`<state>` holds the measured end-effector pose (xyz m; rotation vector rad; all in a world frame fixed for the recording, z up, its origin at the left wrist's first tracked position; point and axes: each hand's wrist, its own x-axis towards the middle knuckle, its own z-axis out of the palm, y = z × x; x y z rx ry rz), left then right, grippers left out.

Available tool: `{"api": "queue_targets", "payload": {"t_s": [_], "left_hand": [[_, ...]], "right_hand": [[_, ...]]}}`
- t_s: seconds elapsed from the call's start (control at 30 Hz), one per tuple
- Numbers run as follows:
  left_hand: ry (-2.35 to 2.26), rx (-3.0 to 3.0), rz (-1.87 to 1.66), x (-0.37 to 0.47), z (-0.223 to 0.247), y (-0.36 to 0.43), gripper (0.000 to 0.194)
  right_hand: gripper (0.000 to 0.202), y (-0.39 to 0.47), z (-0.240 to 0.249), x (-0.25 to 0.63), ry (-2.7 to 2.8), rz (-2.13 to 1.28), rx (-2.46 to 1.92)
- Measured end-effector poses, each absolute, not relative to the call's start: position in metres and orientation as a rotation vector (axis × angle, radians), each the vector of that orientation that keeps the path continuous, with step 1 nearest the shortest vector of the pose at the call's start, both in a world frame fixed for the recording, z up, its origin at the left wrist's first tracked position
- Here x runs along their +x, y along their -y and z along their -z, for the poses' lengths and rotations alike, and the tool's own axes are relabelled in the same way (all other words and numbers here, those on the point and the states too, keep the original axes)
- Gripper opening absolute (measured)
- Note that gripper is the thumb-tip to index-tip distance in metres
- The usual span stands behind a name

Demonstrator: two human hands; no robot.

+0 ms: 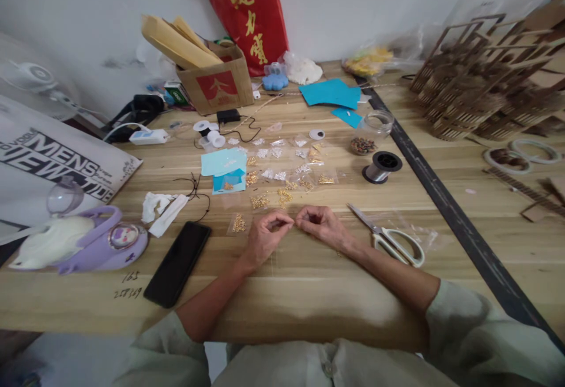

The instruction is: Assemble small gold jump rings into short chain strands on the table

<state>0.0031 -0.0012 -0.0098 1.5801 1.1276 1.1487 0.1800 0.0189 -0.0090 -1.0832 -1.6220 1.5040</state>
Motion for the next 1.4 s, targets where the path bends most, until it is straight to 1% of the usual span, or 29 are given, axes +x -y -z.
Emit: {"api": "queue_targets", "payload": {"t_s": [0.3, 0.6, 1.1, 1.4], "left_hand": [[-1.203, 1.724, -1.152, 0.004, 0.006, 0.003, 0.005], [-1.242, 1.818, -1.133, 0.004, 0.004, 0.003, 0.007], [-1.259, 1.812, -1.105, 0.006, 0.011, 0.005, 0.012], [-1.247, 1.884, -1.139, 0.007, 0.015, 0.005, 0.014]], "right_hand": [[0.018, -0.019, 0.009, 0.178, 1.579, -1.544, -1.095], [0.017, -0.017, 0.011, 0.178, 1.642, -1.456, -1.094], [0.020, -0.016, 0.012, 0.178, 1.642, -1.455, -1.117], [0.019, -0.017, 0.009, 0.177, 1.611, -1.522, -1.121]]}}
